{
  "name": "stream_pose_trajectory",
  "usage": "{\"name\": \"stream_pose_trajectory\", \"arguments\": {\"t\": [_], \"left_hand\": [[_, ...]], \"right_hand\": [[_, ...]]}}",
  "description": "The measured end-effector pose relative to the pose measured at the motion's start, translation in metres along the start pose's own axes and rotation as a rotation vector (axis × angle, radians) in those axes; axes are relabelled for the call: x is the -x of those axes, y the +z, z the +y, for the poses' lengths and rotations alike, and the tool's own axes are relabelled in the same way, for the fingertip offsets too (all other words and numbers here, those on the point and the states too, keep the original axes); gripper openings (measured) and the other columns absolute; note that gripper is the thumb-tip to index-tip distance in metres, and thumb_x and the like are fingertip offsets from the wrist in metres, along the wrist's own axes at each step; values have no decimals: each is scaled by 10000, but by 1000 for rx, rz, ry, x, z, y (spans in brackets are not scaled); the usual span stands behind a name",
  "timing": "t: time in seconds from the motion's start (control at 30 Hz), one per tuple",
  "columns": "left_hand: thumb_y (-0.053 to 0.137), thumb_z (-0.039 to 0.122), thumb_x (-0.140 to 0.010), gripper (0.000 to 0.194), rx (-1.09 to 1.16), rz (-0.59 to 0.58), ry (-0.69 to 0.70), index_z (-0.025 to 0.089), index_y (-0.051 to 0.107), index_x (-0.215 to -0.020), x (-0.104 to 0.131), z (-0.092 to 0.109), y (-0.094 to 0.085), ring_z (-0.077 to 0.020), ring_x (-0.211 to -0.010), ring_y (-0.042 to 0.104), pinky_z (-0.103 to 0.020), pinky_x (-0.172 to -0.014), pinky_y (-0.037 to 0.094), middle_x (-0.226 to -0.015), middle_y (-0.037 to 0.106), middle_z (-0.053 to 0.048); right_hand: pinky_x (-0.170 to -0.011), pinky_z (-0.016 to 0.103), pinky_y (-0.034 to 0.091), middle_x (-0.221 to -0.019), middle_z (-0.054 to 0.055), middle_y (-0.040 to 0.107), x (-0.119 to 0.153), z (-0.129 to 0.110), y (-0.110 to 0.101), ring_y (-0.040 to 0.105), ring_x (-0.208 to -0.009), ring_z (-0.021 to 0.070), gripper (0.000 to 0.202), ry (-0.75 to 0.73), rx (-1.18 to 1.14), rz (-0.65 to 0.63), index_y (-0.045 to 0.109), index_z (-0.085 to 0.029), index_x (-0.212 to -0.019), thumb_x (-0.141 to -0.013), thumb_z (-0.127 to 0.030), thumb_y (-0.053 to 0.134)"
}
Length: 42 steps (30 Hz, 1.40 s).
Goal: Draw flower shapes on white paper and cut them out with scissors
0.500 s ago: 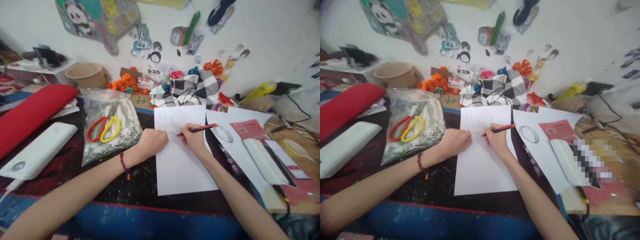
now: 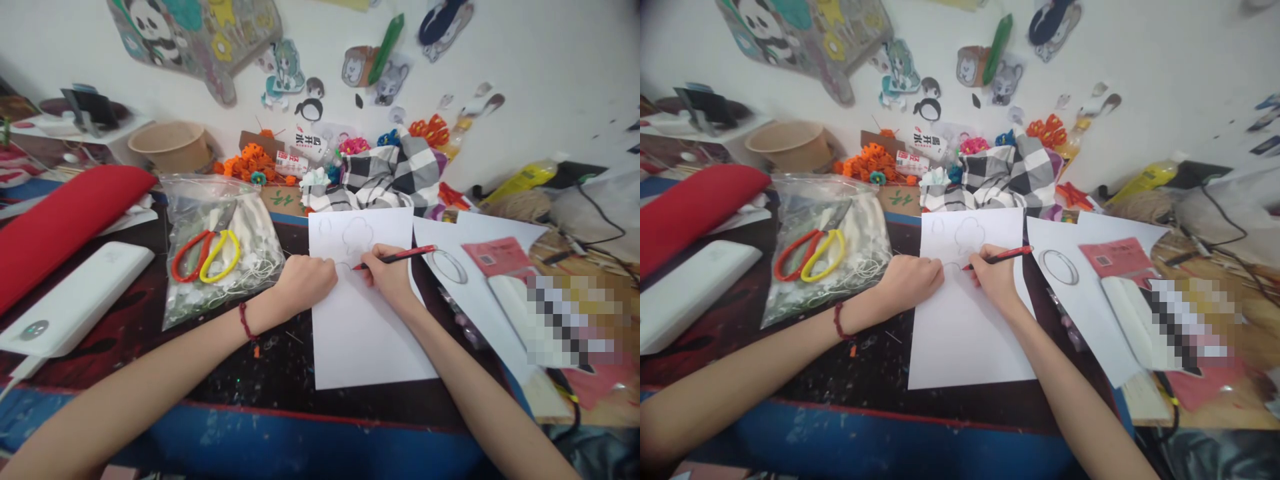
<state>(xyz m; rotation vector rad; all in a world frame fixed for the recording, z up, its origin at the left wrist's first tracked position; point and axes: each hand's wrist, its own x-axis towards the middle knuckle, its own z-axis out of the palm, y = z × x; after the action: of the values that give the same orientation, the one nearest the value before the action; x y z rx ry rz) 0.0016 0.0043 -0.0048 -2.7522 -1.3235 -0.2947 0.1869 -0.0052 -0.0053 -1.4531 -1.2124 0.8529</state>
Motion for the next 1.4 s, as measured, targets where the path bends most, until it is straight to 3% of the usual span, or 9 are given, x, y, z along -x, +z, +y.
{"name": "stream_pose_trajectory", "arguments": {"t": [0.33,0.73,1.17,1.4], "left_hand": [[354,245,-958,390,2,-13,-3,148,684,-775,0,0,-1,-231,-551,639,-297,-489,317,-690,716,-110],[356,240,-959,386,2,-19,0,146,681,-773,-1,0,-2,-223,-549,640,-293,-488,321,-695,721,-111],[352,246,-958,387,-1,-27,-6,146,678,-774,-1,0,-3,-219,-557,644,-294,-483,288,-690,715,-106],[316,252,-978,411,-6,-24,-76,143,677,-815,1,1,-5,-251,-572,661,-310,-490,312,-717,725,-125]], "right_hand": [[-310,190,282,-393,-44,541,0,-3,-1,433,-298,77,255,11,3,-67,458,-206,-494,-694,-149,606],[-327,199,279,-373,-54,509,1,-3,-1,422,-292,78,248,12,21,-5,430,-218,-490,-673,-123,567],[-335,195,300,-403,-47,541,1,-3,-1,446,-316,79,248,-12,26,-40,457,-212,-515,-708,-147,598],[-330,196,304,-398,-48,534,1,-4,-2,429,-313,75,266,-8,19,-73,453,-213,-499,-706,-153,610]]}}
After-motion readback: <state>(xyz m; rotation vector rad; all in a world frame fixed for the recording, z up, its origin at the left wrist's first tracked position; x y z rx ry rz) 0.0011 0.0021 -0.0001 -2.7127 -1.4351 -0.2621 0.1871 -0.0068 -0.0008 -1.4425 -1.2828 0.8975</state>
